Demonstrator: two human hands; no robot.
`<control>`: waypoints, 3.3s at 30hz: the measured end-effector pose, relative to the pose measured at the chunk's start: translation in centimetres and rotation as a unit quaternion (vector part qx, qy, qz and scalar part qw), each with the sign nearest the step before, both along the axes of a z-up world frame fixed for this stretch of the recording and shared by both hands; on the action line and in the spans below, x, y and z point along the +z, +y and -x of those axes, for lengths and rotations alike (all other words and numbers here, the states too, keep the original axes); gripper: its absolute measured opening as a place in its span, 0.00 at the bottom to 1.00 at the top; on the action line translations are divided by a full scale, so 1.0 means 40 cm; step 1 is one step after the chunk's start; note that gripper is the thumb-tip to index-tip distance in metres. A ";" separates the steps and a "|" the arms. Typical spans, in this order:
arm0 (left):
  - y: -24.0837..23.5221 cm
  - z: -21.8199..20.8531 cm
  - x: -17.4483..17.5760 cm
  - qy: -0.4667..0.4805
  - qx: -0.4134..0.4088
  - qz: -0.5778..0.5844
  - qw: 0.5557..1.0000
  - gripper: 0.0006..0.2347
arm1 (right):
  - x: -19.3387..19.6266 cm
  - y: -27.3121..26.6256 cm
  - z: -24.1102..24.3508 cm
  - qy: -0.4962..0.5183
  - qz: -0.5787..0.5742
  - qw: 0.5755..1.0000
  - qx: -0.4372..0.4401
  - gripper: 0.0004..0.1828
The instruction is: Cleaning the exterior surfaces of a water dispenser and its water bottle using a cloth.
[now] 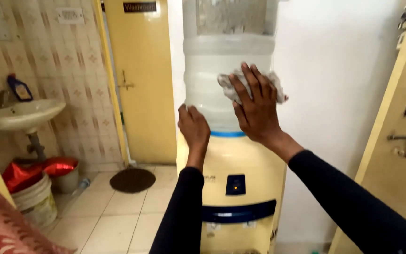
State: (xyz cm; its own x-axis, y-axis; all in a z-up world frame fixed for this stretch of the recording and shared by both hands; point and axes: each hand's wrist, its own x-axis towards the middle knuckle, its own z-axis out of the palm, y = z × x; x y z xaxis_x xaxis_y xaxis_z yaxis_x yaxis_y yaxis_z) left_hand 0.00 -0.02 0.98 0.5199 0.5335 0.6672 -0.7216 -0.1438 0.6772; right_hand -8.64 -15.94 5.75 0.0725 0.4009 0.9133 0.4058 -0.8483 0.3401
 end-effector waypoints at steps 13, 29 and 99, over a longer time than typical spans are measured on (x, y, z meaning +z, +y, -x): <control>-0.003 0.026 0.012 0.046 -0.014 0.013 0.999 0.22 | -0.303 0.039 0.126 0.120 -0.083 0.985 -0.088 0.30; 0.006 0.025 0.019 0.078 -0.028 0.028 0.996 0.22 | -0.261 -0.049 0.034 0.177 -0.097 0.973 -0.114 0.22; 0.140 0.179 -0.212 0.119 -0.036 -0.084 0.989 0.24 | -0.186 -0.268 -0.083 0.394 -0.134 0.907 -0.067 0.26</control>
